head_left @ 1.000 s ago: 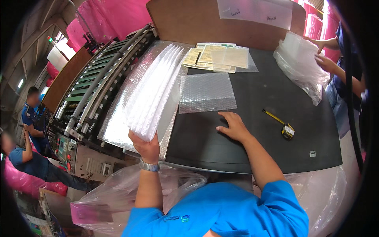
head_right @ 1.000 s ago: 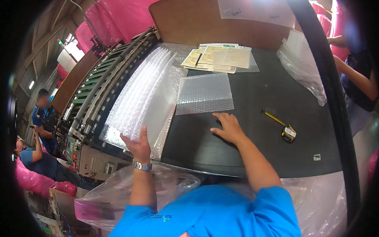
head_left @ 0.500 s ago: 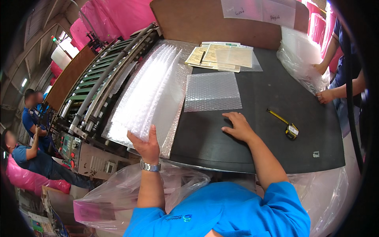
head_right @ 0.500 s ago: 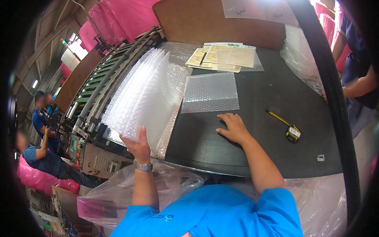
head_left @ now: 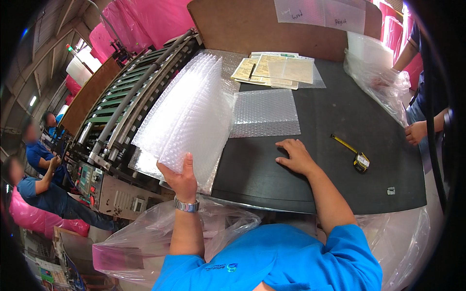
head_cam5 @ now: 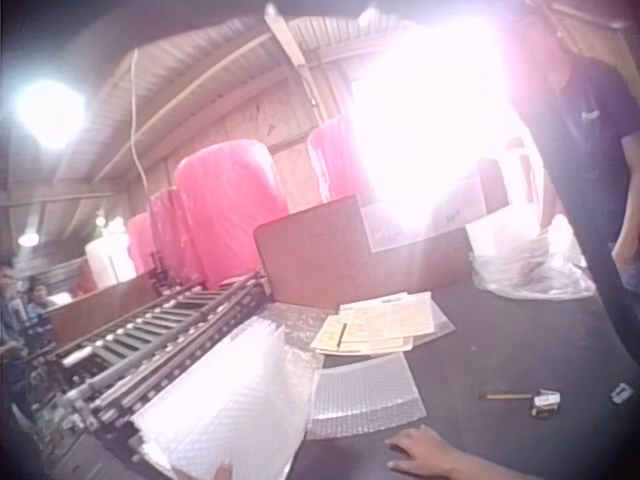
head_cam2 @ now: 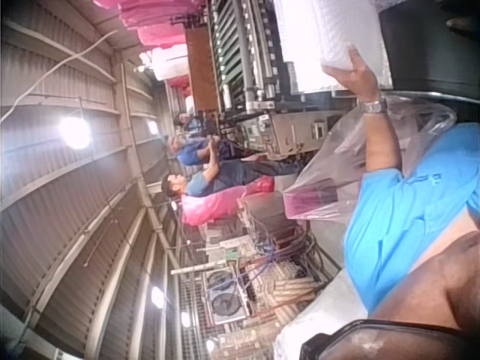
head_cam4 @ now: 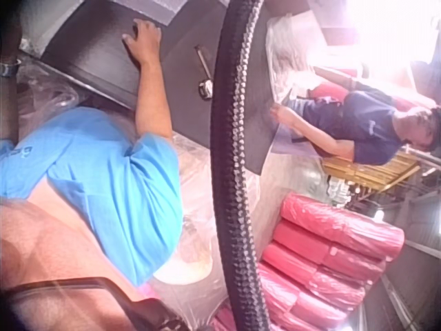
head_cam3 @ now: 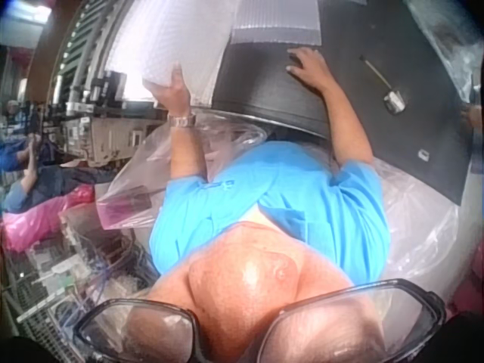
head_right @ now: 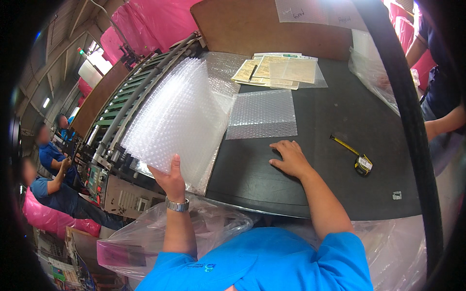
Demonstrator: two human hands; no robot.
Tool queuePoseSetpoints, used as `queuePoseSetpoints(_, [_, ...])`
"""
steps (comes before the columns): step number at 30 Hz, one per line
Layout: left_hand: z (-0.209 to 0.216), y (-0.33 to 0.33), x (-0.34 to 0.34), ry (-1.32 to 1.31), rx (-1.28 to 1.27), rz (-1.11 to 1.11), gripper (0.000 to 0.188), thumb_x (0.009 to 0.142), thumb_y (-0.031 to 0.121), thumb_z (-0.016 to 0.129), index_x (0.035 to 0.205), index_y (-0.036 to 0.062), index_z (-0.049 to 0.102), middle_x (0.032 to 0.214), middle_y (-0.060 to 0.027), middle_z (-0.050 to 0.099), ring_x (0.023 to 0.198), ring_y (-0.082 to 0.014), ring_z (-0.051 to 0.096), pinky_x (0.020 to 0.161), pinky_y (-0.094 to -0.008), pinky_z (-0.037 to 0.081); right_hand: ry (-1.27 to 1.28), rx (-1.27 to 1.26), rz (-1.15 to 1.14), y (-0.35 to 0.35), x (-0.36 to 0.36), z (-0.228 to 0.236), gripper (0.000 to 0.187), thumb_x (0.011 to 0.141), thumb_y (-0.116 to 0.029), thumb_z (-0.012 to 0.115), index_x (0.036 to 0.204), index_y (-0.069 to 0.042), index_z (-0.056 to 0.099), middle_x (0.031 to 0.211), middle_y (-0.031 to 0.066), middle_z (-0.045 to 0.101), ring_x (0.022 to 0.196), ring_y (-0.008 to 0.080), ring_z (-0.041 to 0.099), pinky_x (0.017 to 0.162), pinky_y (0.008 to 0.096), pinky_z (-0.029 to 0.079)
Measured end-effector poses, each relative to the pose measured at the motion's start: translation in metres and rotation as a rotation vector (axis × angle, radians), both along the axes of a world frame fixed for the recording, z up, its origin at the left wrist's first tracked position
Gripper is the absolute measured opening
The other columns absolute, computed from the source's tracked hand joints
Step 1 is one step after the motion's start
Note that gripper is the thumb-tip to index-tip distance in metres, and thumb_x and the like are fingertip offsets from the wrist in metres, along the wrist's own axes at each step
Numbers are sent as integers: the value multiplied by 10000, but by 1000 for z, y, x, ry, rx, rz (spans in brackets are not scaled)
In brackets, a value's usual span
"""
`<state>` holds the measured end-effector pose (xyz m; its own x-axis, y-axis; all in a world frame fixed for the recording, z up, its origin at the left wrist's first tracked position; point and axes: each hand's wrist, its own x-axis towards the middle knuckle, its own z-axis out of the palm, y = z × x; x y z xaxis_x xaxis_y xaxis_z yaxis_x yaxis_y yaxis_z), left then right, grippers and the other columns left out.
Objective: The person repeatedly picks up bubble wrap sheets from a table, aligns them, and stacks them into a neat pile. They handle the sheets one by one, occasionally adjusting the stack to keep it even. A tape measure and other packaging materials are visible on the table.
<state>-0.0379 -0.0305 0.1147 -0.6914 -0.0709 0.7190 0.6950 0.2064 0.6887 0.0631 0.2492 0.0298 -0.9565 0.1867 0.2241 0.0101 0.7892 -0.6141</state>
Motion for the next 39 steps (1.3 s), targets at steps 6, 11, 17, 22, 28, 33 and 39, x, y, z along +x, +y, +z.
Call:
queuePoseSetpoints(6, [11,-2,-4,-312,422,-279,551,800,131,595,1229,-41,296,1164,-157,432,1051,-254,435,897,-370,367,4,-2,8,1,0,-2,443,714,-255,630,1107,-90,509,1093,109,491,1097,273,419,1028,424,191])
queuePoseSetpoints(11, [11,-22,-24,-854,1002,-868,509,878,332,431,1259,13,318,1235,-164,420,1100,-310,436,944,-444,343,33,-29,29,3,-1,-4,432,710,-248,629,1095,-88,515,1083,98,498,1094,267,422,1026,426,189])
queuePoseSetpoints(17, [3,-22,-30,-945,1070,-845,496,888,382,389,1232,24,377,1191,-115,486,1078,-266,472,939,-424,364,14,-39,12,1,1,0,420,713,-241,624,1088,-85,517,1081,93,498,1096,265,421,1023,439,191])
queuePoseSetpoints(22, [4,-20,-30,-945,1099,-777,492,886,394,390,1221,33,395,1164,-107,509,1049,-249,499,904,-398,401,28,-6,31,4,-1,-5,425,711,-244,628,1089,-86,516,1078,93,500,1088,265,426,1018,434,202])
queuePoseSetpoints(28, [6,-17,-27,-918,1088,-809,498,883,383,406,1232,30,374,1202,-113,476,1079,-260,469,922,-410,379,-10,-33,37,5,-2,-3,509,720,-288,635,1157,-85,471,1112,117,487,1098,276,425,1011,430,210])
queuePoseSetpoints(33, [-13,6,-7,-789,894,-769,534,873,343,460,1250,-7,318,1263,-136,403,1136,-279,408,956,-431,335,73,-1094,197,-18,2,6,982,617,-522,684,1351,-129,165,1285,133,355,1183,269,336,972,399,240])
queuePoseSetpoints(39, [-57,51,55,-858,509,-659,472,890,320,435,1202,-25,359,1191,-153,448,1074,-257,458,906,-390,377,340,-1628,154,-65,20,32,889,660,-283,727,1325,-106,164,1234,115,382,1160,242,361,949,420,316])
